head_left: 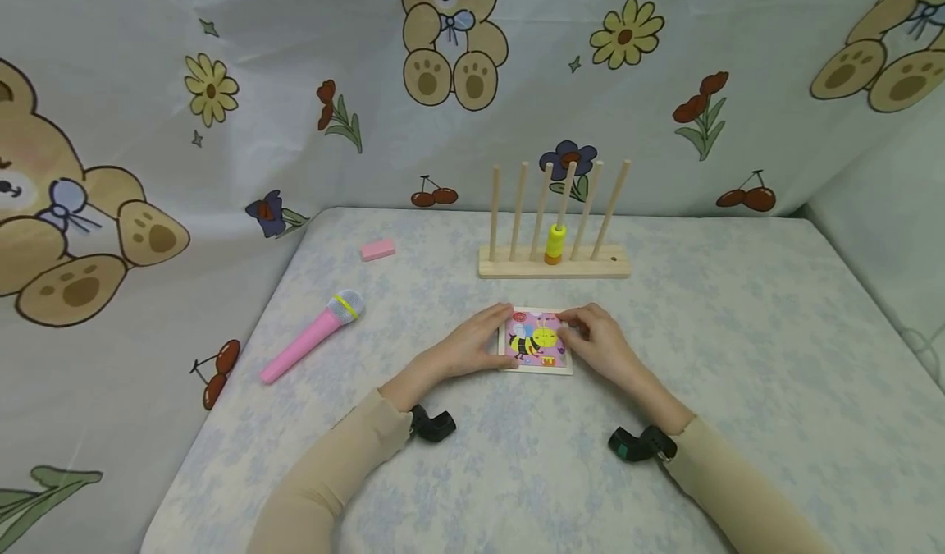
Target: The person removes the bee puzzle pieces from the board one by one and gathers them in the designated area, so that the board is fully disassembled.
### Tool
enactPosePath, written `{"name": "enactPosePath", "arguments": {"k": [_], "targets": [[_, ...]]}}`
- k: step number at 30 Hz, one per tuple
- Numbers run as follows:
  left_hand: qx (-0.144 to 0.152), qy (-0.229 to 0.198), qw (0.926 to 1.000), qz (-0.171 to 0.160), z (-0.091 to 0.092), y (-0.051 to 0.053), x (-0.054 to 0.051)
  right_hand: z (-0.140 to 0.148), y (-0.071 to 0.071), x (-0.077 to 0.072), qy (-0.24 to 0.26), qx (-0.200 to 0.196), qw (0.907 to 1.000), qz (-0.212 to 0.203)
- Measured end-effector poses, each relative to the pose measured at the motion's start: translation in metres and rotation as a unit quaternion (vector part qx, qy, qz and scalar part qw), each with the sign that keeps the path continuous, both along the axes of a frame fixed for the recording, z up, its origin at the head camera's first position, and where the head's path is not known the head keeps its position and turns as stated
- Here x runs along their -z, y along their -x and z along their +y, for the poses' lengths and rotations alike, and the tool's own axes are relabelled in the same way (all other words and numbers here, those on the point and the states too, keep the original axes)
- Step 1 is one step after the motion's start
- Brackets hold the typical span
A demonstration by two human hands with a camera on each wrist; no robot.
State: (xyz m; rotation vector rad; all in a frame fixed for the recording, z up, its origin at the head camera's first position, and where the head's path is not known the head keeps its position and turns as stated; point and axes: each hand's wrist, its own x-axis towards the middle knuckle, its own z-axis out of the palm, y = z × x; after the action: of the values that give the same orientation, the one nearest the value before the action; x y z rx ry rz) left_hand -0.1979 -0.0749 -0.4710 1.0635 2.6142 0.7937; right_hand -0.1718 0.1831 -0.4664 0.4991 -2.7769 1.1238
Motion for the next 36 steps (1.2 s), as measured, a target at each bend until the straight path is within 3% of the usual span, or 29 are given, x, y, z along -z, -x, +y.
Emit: {"name": "enactPosePath", "arguments": {"k": [18, 31, 34, 36], "targets": [[0.004, -0.009, 0.9999, -0.010, 0.000, 0.000, -0.001, -0.003, 0.007, 0.000, -0.001, 0.015, 0.9999, 0.001], [0.008, 0.002, 1.0000, -0.003, 0.000, 0.001, 0.000, -0.003, 0.013, -0.002, 0.037, 0.038, 0.9956, -0.078], [0.005, 0.002, 1.0000, -0.005, 0.000, 0.001, 0.000, -0.002, 0.012, -0.002, 0.032, 0.036, 0.9964, -0.071], [0.004, 0.003, 1.0000, -0.004, 0.002, 0.000, 0.000, -0.002, 0.011, -0.003, 0.010, 0.026, 0.9987, -0.041]]}}
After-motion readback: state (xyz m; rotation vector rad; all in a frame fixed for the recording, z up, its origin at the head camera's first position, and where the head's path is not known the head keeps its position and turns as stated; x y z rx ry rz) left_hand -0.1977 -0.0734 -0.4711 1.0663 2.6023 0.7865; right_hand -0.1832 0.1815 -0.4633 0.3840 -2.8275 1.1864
